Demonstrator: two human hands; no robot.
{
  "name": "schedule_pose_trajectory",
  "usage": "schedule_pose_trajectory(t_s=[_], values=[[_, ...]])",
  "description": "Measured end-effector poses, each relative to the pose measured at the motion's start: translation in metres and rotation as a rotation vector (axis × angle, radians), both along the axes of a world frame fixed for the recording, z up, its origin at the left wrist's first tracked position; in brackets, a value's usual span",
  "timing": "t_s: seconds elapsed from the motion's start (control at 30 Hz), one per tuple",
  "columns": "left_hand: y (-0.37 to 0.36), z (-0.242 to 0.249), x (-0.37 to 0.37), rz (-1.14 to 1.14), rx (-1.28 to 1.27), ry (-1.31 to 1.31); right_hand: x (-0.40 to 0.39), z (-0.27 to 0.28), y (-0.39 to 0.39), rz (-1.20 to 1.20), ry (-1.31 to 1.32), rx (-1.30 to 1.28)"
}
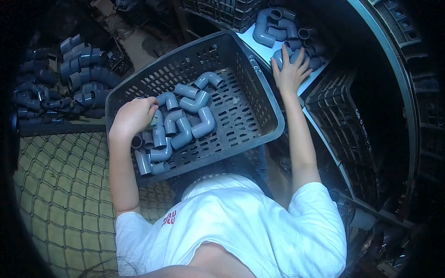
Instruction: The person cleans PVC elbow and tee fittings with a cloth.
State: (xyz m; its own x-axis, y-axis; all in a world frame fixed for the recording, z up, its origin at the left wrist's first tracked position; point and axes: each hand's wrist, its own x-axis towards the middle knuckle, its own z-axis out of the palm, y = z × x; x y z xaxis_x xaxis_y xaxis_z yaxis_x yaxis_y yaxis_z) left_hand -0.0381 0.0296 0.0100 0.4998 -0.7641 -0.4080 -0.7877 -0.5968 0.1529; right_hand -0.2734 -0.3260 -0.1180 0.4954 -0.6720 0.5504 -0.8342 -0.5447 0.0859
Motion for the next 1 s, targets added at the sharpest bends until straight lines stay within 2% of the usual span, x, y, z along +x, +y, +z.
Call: schedule_pose_trajectory(t_s=[0.13, 0.3, 0.5, 0.53, 0.57, 0.63, 0.7, 0.73, 0.77, 0.8, 0.83, 0.93, 1.0], values=[[0.000, 0.000, -0.002, 0.023, 0.015, 0.015, -0.009, 0.000, -0.012, 0.088, -0.035, 0.037], [-0.002, 0.001, -0.001, 0.024, 0.024, 0.023, -0.028, 0.001, -0.031, 0.375, -0.174, 0.060], [-0.005, 0.002, -0.001, 0.022, 0.017, 0.070, -0.030, 0.014, -0.016, 0.262, -0.173, 0.047], [-0.005, 0.003, 0.001, 0.032, 0.024, 0.075, -0.027, 0.021, -0.013, 0.267, -0.207, 0.019], [-0.006, 0.002, 0.004, 0.007, 0.005, 0.127, -0.020, 0.031, -0.016, 0.384, -0.330, -0.049], [-0.002, 0.002, 0.008, -0.043, -0.049, 0.213, 0.004, 0.070, -0.012, 0.487, -0.399, -0.090], [-0.002, 0.010, 0.011, -0.111, -0.018, 0.300, 0.041, 0.134, 0.020, 0.735, -0.511, 0.122], [-0.001, 0.008, 0.012, -0.097, -0.004, 0.303, 0.056, 0.159, 0.043, 0.789, -0.433, 0.191], [0.001, 0.005, 0.012, -0.162, -0.101, 0.321, 0.073, 0.179, 0.066, 0.842, -0.354, 0.257], [0.004, 0.002, 0.013, -0.229, -0.199, 0.338, 0.094, 0.197, 0.087, 0.852, -0.211, 0.300], [0.007, -0.005, 0.015, -0.219, -0.191, 0.338, 0.113, 0.206, 0.109, 0.862, -0.065, 0.337], [0.012, -0.017, 0.022, -0.155, -0.219, 0.140, 0.149, 0.155, 0.170, 0.998, 0.787, 0.438], [0.010, -0.012, 0.023, -0.051, -0.200, 0.173, 0.144, 0.105, 0.202, 1.060, 1.314, 0.426]])
